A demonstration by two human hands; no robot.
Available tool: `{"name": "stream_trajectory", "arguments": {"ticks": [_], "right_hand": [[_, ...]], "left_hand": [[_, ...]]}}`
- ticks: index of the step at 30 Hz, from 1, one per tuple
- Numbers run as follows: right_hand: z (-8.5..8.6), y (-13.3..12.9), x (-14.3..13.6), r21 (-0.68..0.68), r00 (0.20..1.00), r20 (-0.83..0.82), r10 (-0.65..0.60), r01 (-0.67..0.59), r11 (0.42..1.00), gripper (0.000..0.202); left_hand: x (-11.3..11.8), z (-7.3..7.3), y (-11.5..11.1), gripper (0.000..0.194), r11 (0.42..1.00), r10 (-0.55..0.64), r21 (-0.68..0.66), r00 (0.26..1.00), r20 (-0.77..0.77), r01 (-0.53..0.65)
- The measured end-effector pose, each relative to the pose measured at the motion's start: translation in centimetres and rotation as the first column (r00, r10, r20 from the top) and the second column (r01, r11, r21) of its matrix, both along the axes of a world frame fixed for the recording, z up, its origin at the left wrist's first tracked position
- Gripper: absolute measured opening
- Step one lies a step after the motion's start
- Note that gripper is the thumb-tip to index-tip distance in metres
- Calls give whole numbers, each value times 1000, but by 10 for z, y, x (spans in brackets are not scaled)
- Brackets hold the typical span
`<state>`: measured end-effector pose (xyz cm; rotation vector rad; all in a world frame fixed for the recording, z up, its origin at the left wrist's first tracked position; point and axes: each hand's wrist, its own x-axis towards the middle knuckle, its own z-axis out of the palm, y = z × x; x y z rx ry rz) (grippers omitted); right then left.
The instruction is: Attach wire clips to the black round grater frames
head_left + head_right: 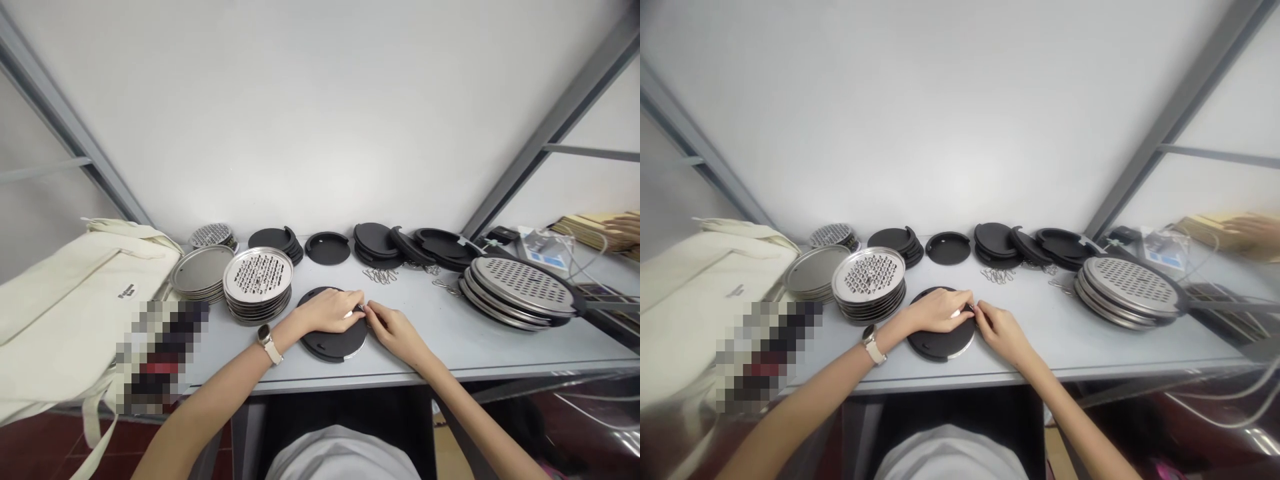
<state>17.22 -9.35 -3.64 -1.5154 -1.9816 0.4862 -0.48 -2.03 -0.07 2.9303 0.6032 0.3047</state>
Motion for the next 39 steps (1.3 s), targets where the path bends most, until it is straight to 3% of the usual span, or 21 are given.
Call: {"name": "stream_trajectory", "arguments": {"ticks": [19,39], "right_hand": [[1,1,1,-49,999,-50,5,-7,999,31],[-2,3,1,-5,996,-85,-33,33,999,32]], "left_hand": [[-1,1,0,17,1000,15,-10,1000,-2,-15],[0,0,1,18,1000,8,-14,1000,8,-8]]}}
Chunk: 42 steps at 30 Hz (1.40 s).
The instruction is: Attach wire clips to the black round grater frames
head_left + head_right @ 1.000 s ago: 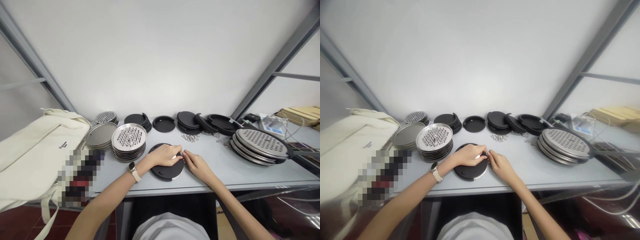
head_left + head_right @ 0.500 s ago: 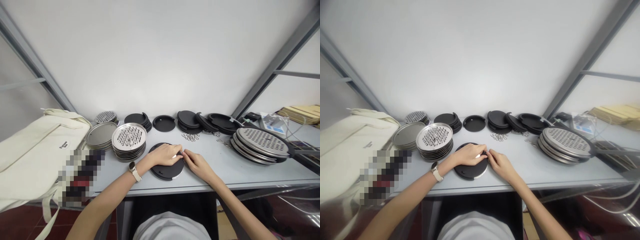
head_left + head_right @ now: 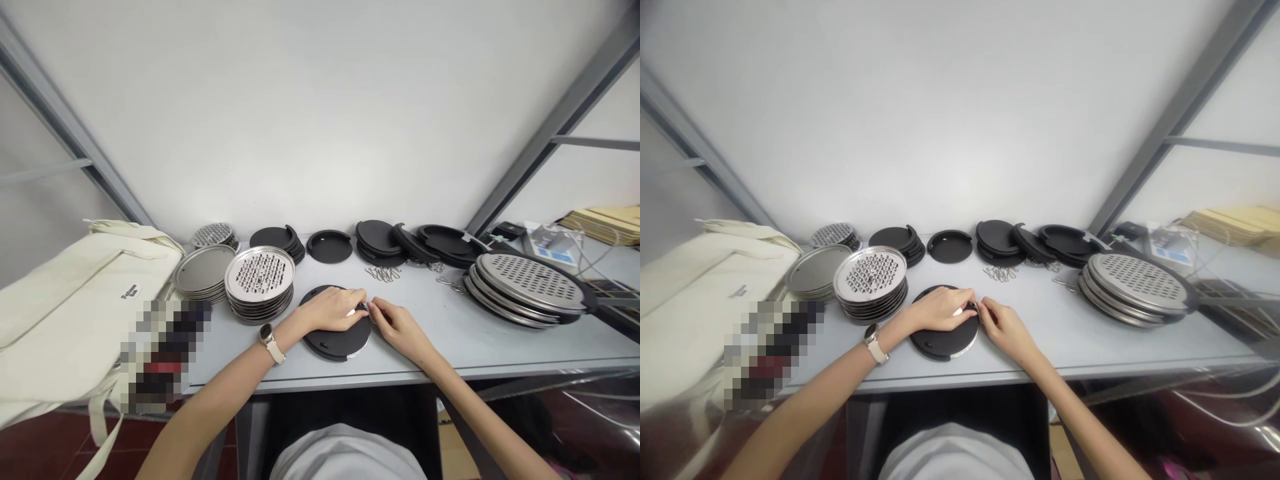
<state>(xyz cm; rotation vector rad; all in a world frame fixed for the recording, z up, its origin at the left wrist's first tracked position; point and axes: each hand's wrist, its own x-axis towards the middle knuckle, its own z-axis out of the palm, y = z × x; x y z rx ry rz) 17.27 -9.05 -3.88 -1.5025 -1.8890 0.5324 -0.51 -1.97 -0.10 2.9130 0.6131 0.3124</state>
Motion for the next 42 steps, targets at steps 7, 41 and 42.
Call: {"name": "stream_trajectory", "arguments": {"ticks": [7,41,42], "right_hand": [[0,0,1,-11,1000,-24,-12,11,1000,33],[-3,0,3,-35,1000,-4,29,-29,999,31],[-3,0,3,-37,1000,-6,31,-31,999,30]], "left_hand": [[0,-2,1,18,1000,-17,17,1000,10,17],[1,1,-3,15,996,4,89,1000,-16,-2],[1,1,-4,16,996,3,91,1000,-12,-2]]}}
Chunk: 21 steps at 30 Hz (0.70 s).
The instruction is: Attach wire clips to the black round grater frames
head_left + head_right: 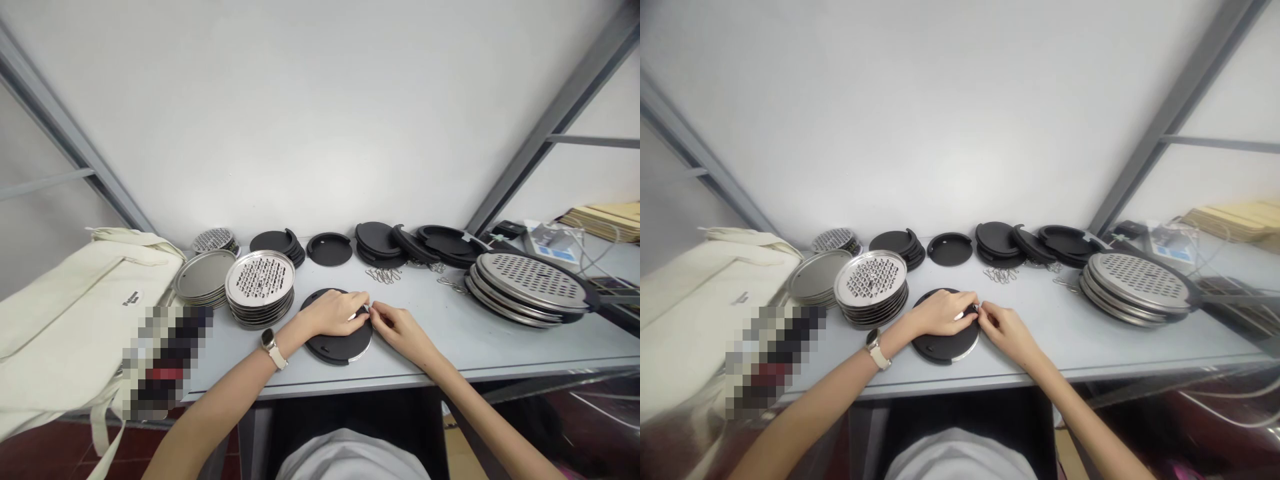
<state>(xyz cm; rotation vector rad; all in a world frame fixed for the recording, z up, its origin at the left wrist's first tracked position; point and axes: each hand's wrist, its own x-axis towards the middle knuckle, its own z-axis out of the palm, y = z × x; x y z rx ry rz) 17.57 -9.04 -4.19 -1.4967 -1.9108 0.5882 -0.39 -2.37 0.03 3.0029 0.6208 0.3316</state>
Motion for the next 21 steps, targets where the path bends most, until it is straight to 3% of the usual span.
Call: {"name": "stream_trajectory", "arguments": {"ticks": [21], "right_hand": [[4,-3,-4,-5,999,47,-27,28,1000,30]], "left_hand": [[0,3,-4,17,998,66,10,998,-2,-66]]}}
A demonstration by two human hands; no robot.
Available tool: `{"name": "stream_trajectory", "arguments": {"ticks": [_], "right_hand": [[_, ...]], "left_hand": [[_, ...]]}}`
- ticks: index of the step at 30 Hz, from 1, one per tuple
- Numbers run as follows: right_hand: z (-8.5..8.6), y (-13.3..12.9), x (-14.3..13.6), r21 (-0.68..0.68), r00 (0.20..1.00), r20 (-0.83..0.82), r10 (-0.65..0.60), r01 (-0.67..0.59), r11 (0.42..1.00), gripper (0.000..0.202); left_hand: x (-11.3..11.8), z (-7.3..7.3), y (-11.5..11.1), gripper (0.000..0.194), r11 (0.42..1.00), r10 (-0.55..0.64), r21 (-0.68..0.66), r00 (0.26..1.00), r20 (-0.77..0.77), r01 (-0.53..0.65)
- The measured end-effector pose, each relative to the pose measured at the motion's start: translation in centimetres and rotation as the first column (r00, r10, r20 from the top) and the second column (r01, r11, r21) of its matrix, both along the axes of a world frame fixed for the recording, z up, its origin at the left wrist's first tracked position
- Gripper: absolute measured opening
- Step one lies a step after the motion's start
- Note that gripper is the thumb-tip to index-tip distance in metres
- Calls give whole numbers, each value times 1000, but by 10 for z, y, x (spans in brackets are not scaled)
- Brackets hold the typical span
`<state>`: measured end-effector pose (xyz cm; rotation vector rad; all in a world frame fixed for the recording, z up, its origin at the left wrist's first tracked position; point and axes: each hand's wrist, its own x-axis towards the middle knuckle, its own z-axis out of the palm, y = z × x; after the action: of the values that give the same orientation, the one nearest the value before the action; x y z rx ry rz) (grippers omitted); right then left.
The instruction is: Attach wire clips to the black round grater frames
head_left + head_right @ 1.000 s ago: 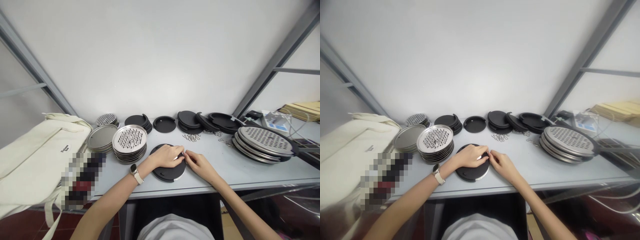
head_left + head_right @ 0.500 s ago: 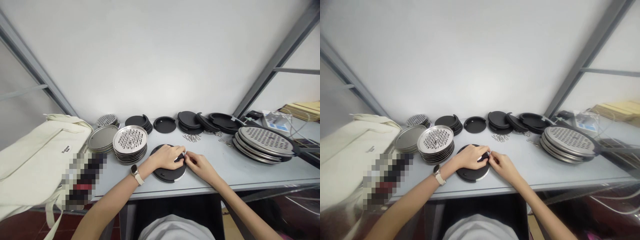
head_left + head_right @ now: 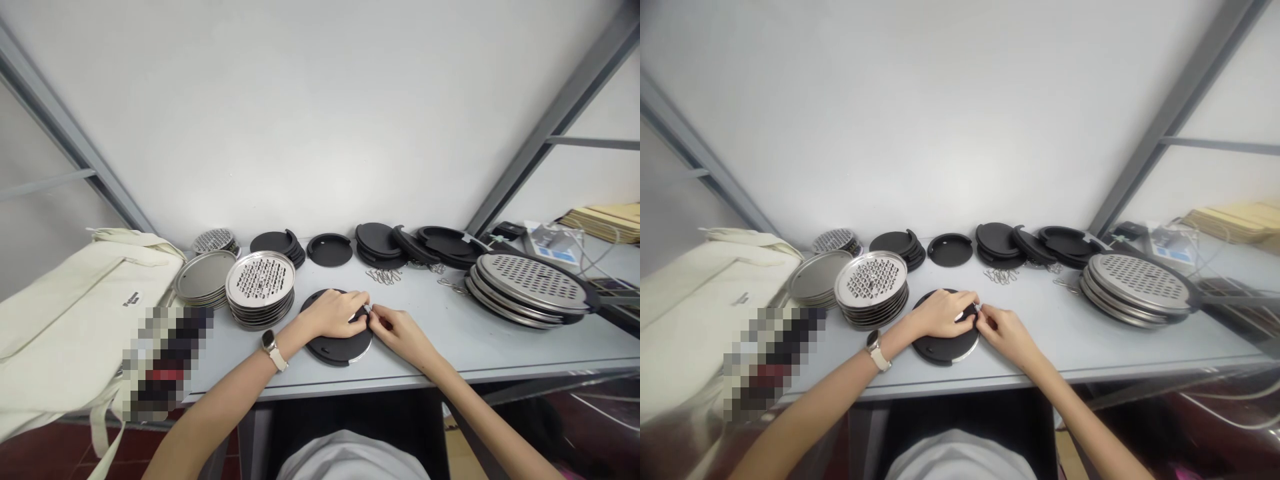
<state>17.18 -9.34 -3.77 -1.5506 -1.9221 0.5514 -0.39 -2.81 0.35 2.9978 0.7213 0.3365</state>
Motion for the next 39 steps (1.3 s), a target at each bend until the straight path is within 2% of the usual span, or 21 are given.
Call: {"name": "stream_trajectory", "arguments": {"ticks": [20,33,39], "right_hand": [[-2,0,1,22,1000,3,-27,27,999,30],[-3,2,3,9,990,-141,6,-5,1000,31],[-2,0,3,9,985,-174,14,-12,1000,33]], "left_hand": [[4,-3,-1,18,1000,21,-15,1000,1,-21],[5,-1,-1,16,1000,4,-25,1000,-12,-4],[4,-1,-1,10,999,-39,-3,999,-2,39]]}}
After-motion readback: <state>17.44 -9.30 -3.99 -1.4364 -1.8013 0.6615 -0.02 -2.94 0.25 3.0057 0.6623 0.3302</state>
